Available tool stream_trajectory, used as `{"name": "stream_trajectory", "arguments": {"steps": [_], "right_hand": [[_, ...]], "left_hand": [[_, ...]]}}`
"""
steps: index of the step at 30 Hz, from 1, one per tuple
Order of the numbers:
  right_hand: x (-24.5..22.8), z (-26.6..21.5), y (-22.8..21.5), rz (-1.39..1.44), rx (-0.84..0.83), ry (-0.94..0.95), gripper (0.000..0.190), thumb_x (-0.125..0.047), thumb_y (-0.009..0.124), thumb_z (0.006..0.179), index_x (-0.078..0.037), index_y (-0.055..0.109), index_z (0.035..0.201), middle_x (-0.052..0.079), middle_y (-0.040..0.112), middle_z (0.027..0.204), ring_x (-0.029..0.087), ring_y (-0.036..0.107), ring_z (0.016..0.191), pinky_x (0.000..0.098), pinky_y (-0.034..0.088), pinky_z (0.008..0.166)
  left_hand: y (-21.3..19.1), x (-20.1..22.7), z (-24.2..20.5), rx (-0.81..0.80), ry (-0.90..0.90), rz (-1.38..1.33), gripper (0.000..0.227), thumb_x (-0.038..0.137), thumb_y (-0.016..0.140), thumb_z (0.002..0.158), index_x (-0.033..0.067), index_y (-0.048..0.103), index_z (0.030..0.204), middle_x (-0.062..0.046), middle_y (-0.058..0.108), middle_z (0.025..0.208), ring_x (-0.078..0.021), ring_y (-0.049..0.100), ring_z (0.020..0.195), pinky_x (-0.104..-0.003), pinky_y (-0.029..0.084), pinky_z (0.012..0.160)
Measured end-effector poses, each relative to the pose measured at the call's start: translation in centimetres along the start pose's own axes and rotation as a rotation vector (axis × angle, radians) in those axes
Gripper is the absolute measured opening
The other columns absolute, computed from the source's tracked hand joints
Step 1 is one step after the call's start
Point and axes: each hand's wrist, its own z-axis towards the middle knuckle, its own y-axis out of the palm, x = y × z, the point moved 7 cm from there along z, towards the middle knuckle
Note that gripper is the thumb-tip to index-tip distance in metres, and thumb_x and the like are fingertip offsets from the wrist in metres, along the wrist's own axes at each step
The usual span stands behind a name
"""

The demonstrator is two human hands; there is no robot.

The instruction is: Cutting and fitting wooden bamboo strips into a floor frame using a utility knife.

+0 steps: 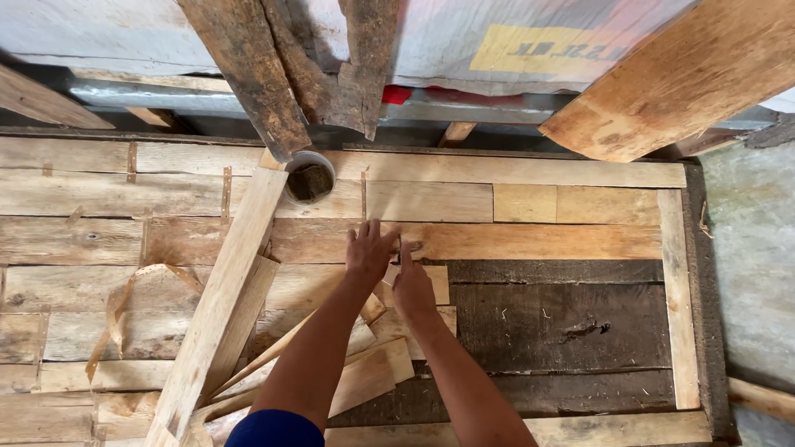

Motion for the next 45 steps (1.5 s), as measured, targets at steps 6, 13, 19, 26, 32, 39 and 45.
{"name": "stream_trajectory", "arguments": {"steps": [6,13,19,26,32,39,45], "right_hand": [[-1.2,-1.4,-0.9,-0.047,-0.074,0.015,0.075,-0.010,0.056,0.102,-0.002,0.015,0.164,0.023,0.066,0.102,0.032,0.070,0.082,0.0421,0.061,0.068],[0.1,-0.3,0.1,-0.029,-0.024,-0.004,0.072,-0.009,0.057,0.103,-0.002,0.019,0.163,0.023,0.067,0.097,0.031,0.070,0.079,0.0419,0.062,0.066],[0.1,-0.8,-0.4,-0.070,-0.116,0.049,0.082,-0.006,0.061,0.097,-0.006,0.016,0.165,0.022,0.067,0.097,0.033,0.069,0.080,0.0452,0.059,0.068],[0.7,-3.8,1.0,-0.041,-0.130,0.053,0.081,-0.004,0.057,0.099,-0.007,0.012,0.166,0.018,0.064,0.089,0.027,0.062,0.071,0.0422,0.056,0.061],[0.9,-5.8,0.3,0.072,-0.053,0.006,0.076,-0.007,0.055,0.102,-0.006,0.013,0.166,0.015,0.062,0.085,0.024,0.058,0.066,0.0396,0.051,0.057],[0.8,-3.7,-1.9,0.201,-0.035,0.082,0.066,-0.009,0.046,0.105,-0.008,0.017,0.165,0.012,0.062,0.087,0.020,0.058,0.062,0.0382,0.051,0.052],[1.3,-0.9,-0.7,0.094,-0.015,0.026,0.065,-0.010,0.048,0.107,-0.006,0.019,0.165,0.017,0.065,0.086,0.021,0.058,0.065,0.0395,0.049,0.055]], "left_hand": [[0.7,-0.1,0.8,-0.013,0.010,0.090,0.086,0.012,0.071,0.092,0.0345,0.027,0.161,-0.015,0.038,0.146,-0.0318,0.041,0.135,-0.055,0.037,0.114],[0.9,0.1,0.7,-0.090,0.020,0.105,0.089,0.009,0.069,0.093,0.0344,0.023,0.165,-0.017,0.038,0.146,-0.0316,0.043,0.133,-0.055,0.038,0.115],[0.7,0.0,0.8,-0.061,0.014,0.086,0.082,0.011,0.067,0.095,0.0338,0.026,0.162,-0.016,0.039,0.144,-0.0323,0.043,0.132,-0.058,0.036,0.116],[0.5,0.0,0.2,0.000,0.002,0.033,0.079,0.010,0.065,0.095,0.0336,0.030,0.161,-0.015,0.040,0.145,-0.0303,0.043,0.135,-0.056,0.038,0.115],[1.9,0.0,0.2,0.077,0.034,0.053,0.077,0.011,0.066,0.094,0.0319,0.033,0.160,-0.014,0.042,0.143,-0.0301,0.044,0.133,-0.055,0.037,0.111],[-0.4,-0.1,0.1,0.042,0.024,-0.016,0.079,0.025,0.076,0.092,0.0284,0.034,0.158,-0.014,0.042,0.144,-0.0300,0.044,0.134,-0.053,0.040,0.109],[1.3,-0.4,1.4,0.017,0.032,0.017,0.087,0.023,0.078,0.090,0.0320,0.028,0.160,-0.017,0.039,0.146,-0.0309,0.044,0.134,-0.055,0.038,0.114]]}}
